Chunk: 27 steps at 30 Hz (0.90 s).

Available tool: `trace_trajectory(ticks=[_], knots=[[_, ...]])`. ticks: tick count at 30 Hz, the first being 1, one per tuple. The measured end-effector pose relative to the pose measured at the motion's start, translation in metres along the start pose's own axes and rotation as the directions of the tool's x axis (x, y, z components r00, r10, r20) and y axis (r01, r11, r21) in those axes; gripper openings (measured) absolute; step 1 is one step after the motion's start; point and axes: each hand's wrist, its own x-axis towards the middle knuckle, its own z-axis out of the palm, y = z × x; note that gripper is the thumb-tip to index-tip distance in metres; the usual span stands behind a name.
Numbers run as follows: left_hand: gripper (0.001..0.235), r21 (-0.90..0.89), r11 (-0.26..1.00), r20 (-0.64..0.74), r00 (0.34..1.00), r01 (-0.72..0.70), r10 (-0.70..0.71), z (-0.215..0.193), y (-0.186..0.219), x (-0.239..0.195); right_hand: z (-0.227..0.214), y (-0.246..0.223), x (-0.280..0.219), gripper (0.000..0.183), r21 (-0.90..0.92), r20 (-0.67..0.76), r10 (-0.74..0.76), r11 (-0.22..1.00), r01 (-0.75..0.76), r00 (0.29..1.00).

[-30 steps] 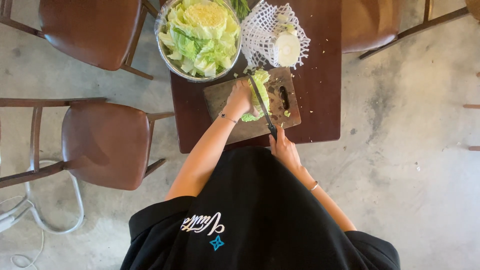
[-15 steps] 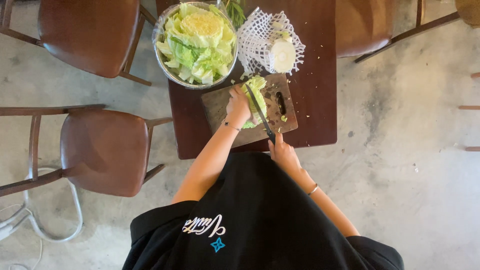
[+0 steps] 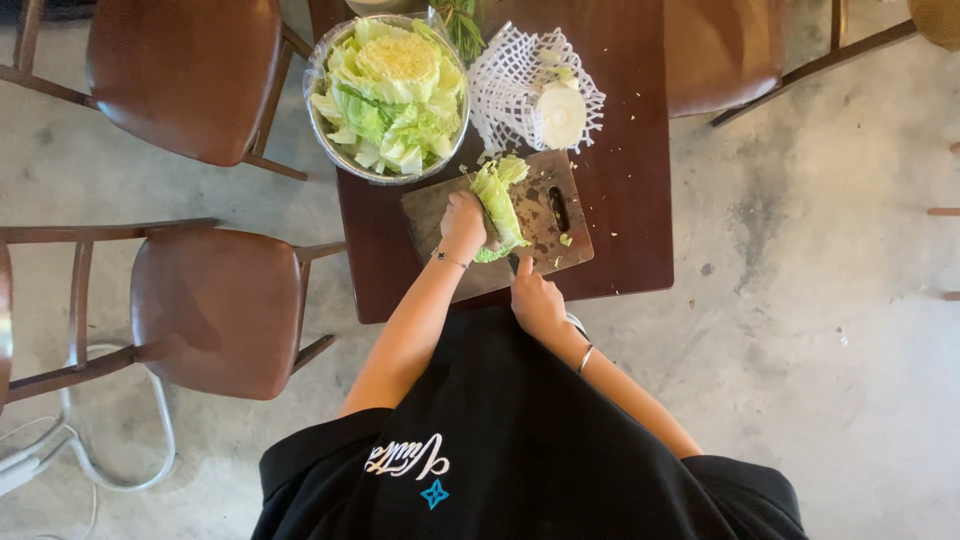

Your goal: Cutting a head of cabbage into slices on a wooden cutting board and placing them into a bowl.

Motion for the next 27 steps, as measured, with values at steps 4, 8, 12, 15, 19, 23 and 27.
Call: trace_trajectory(ticks=[4, 8, 12, 15, 19, 23, 27], knots=[[0.104, -0.029, 0.994, 0.05, 0.994, 0.103, -0.101, -0.023, 0.013, -0.007, -0.001, -0.004, 0.005, 0.037, -0.059, 0.005, 0.009, 0.998, -0.008, 1.0], [0.082, -0.001, 0.995, 0.01, 0.995, 0.104, -0.104, 0.012, 0.005, 0.003, 0.003, -0.005, 0.023, 0.035, -0.066, 0.025, 0.012, 0.998, -0.01, 1.0], [0.065, -0.011, 0.993, -0.019, 0.992, 0.121, -0.121, -0.006, 0.01, -0.002, 0.012, -0.003, 0.039, 0.034, -0.024, 0.028, -0.025, 0.999, 0.026, 0.999], [0.071, 0.036, 0.983, 0.147, 0.972, 0.179, -0.183, -0.004, 0.009, 0.01, 0.011, 0.007, 0.037, 0.035, 0.016, 0.036, -0.062, 0.998, 0.062, 0.997], [0.094, 0.009, 0.984, 0.211, 0.961, 0.179, -0.176, -0.058, 0.022, -0.01, -0.004, 0.013, 0.004, 0.035, 0.041, 0.082, -0.031, 0.999, 0.028, 0.996], [0.108, 0.01, 0.986, 0.252, 0.953, 0.169, -0.166, -0.075, 0.032, -0.018, 0.012, 0.028, 0.004, 0.035, 0.051, 0.114, 0.009, 0.999, -0.015, 0.993], [0.113, 0.029, 0.975, 0.321, 0.922, 0.22, -0.218, -0.083, 0.036, -0.016, 0.044, 0.037, 0.029, 0.041, 0.058, 0.043, -0.057, 0.997, 0.055, 0.997]])
